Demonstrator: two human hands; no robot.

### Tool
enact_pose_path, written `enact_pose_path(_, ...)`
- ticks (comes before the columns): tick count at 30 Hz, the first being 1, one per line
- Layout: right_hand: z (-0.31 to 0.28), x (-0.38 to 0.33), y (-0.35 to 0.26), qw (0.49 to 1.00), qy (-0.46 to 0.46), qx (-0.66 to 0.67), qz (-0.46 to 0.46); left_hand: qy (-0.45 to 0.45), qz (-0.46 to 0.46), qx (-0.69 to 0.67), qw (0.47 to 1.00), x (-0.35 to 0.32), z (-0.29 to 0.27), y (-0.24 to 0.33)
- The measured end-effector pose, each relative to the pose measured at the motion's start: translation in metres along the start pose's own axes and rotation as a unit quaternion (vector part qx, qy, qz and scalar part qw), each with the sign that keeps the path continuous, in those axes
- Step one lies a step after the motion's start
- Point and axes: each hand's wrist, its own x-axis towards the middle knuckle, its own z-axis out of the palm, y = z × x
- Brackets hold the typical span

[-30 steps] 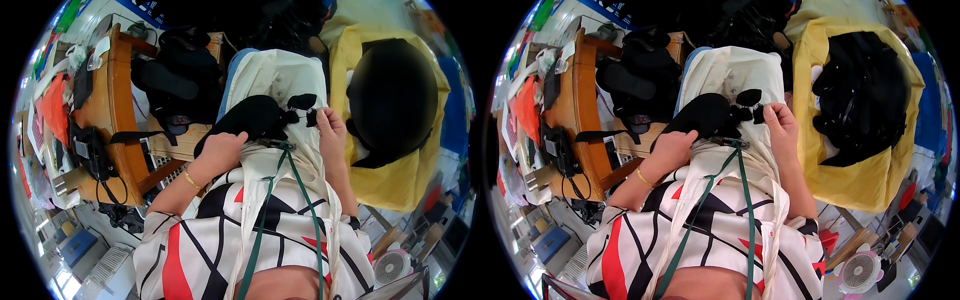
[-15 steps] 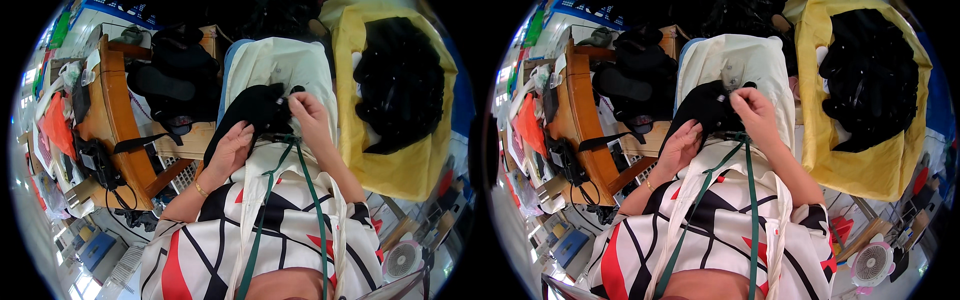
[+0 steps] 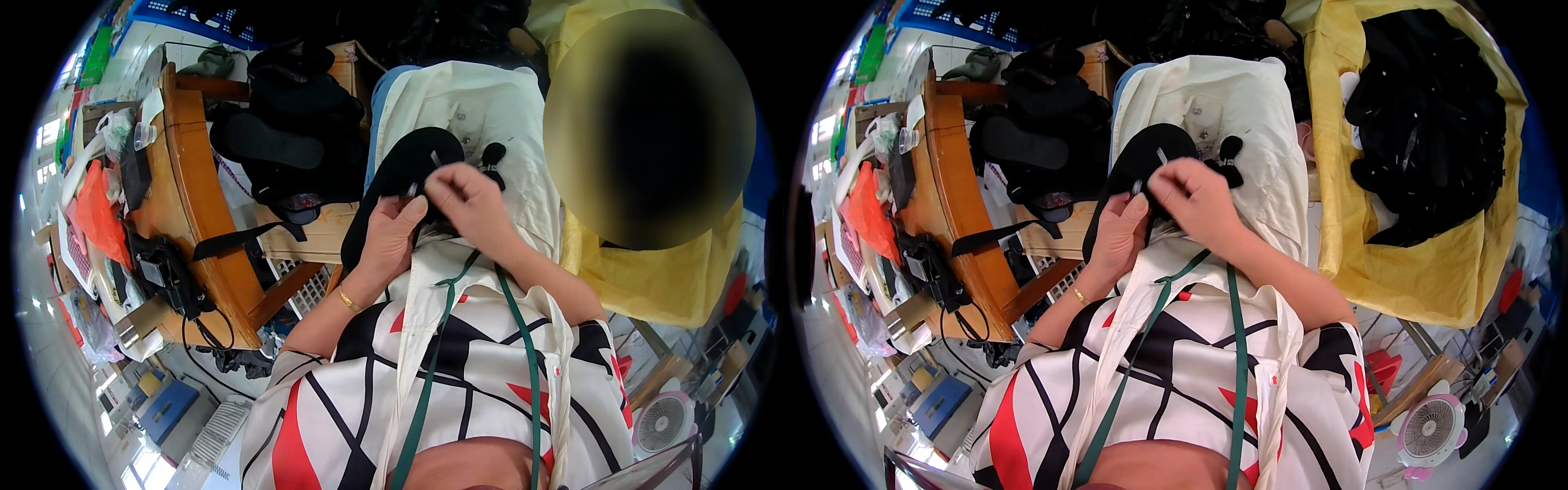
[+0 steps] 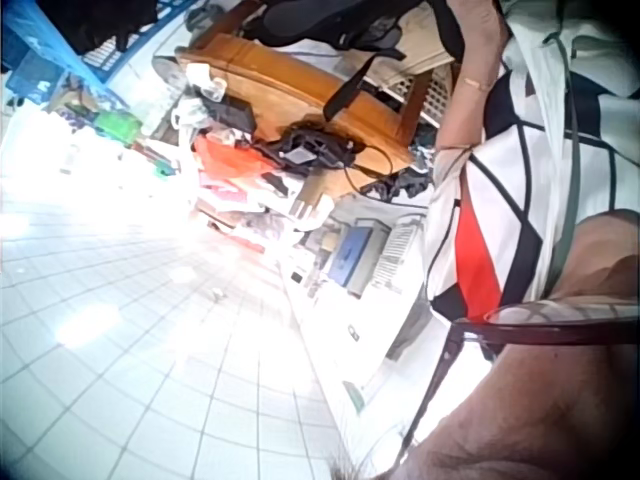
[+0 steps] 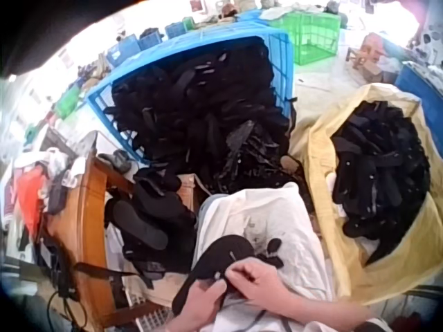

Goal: The person retrieves a black shoe from a plastic bag and proceeds to sew it using a needle and thread. They repeatedly insert the needle into the shoe's sole and pull the thread through, working on the footwear while seated.

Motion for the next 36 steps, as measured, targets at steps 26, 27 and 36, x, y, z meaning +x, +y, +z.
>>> enact_pose_path(26, -0.014, -0.005, -0.024, 0.99, -0.08, -0.106, 0.055, 0.079, -0.004, -0.008, 0.997, 0.006, 0.01, 0.004)
enact_pose_path(27, -0.014, -0.005, -0.023, 0.99, -0.08, -0.106, 0.053, 0.077, -0.002, -0.009, 0.997, 0.006, 0.01, 0.004)
enact_pose_path(36, -0.014, -0.005, -0.024, 0.989, -0.078, -0.12, 0.039, 0.076, 0.016, -0.016, 0.997, 0.006, 0.012, 0.002)
